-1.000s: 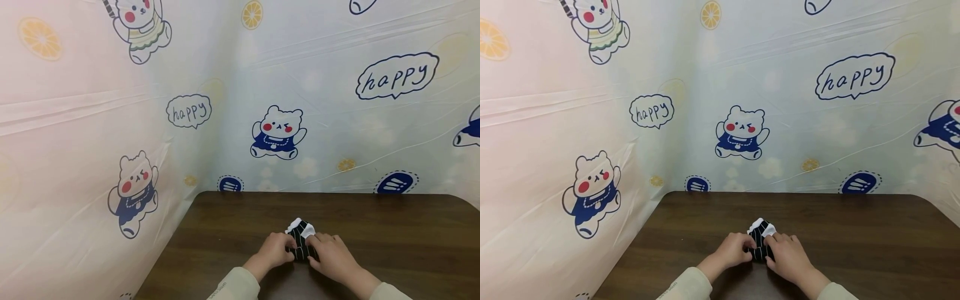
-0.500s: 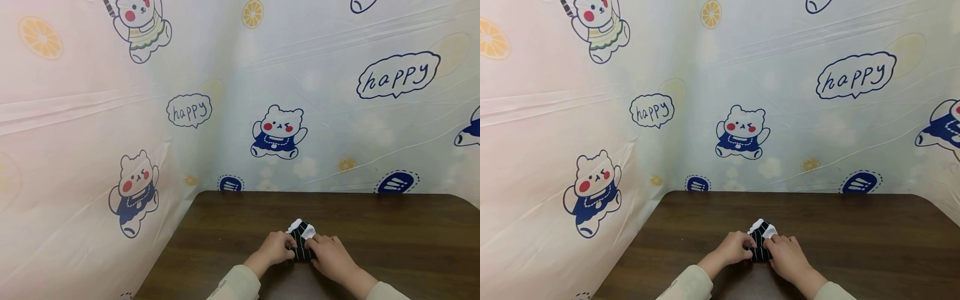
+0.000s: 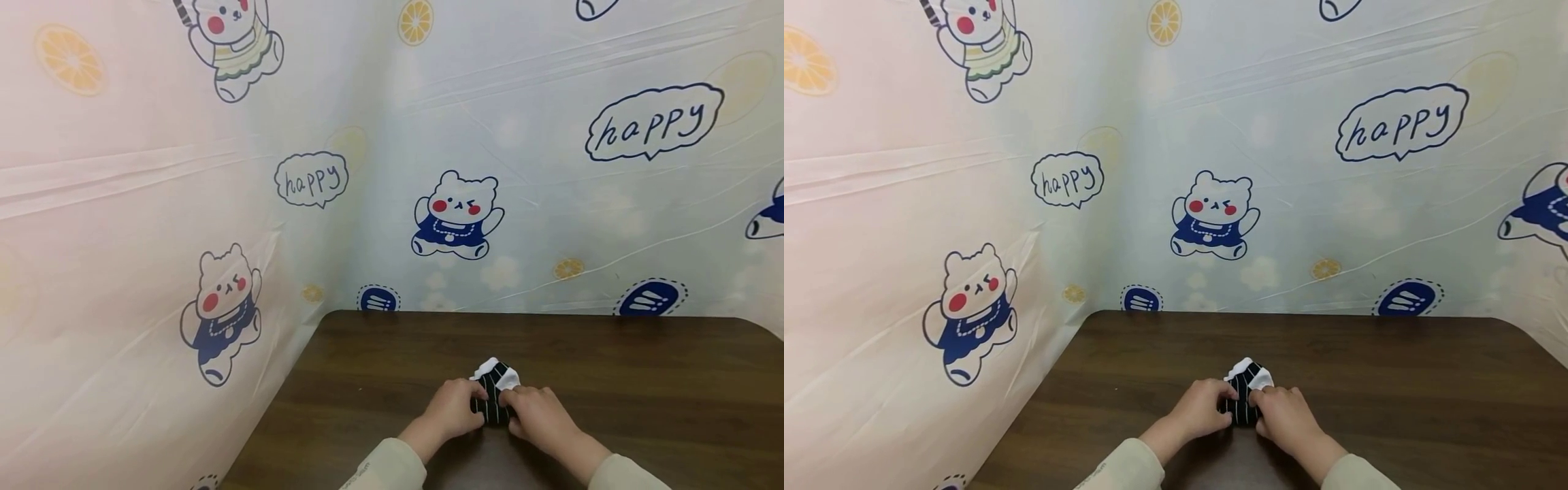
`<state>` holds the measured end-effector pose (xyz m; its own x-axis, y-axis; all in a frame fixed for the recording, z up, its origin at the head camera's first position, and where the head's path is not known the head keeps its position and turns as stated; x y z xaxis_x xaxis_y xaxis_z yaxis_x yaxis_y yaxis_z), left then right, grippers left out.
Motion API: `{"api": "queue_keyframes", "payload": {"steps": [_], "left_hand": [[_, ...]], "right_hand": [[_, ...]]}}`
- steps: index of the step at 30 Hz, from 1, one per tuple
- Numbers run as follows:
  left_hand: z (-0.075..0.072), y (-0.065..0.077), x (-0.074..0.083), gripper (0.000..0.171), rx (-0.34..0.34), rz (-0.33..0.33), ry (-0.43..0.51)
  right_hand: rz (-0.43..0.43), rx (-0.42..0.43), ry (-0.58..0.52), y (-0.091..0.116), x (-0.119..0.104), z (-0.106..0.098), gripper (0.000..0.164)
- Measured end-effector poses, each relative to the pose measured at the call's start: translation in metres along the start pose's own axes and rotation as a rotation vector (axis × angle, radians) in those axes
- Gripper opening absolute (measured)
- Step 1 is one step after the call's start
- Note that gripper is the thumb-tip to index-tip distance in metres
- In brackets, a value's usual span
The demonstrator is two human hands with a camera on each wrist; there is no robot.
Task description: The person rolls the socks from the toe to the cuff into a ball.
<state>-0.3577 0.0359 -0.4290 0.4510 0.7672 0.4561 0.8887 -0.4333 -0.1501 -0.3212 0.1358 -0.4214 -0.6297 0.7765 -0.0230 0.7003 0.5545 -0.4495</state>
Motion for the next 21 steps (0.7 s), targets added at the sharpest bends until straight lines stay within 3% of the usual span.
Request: {"api": "queue_keyframes", "payload": {"steps": [12,21], "left_hand": [[-0.007,0.014,0.027,0.031,0.222,0.206,-0.332],[-0.002,0.015,0.026,0.029,0.229,0.197,-0.418]], "right_hand": [[0.032,-0.013,-0.054,-0.003,0.008,0.004,0.022],[0.13,-0.08,-0.105,-0.003,0.013,0.008,0.023]]}}
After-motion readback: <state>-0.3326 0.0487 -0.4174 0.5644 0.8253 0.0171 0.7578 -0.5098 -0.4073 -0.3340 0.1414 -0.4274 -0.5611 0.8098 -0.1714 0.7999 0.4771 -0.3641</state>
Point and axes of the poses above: each hand's wrist, its own y-axis away from the middle knuckle, its own z-axis out of the palm, x = y × z, the point moved 9 cm from there along -y, towards the middle knuckle, and after that the axes turned 8 degrees about -z, right-handed, at the moved point
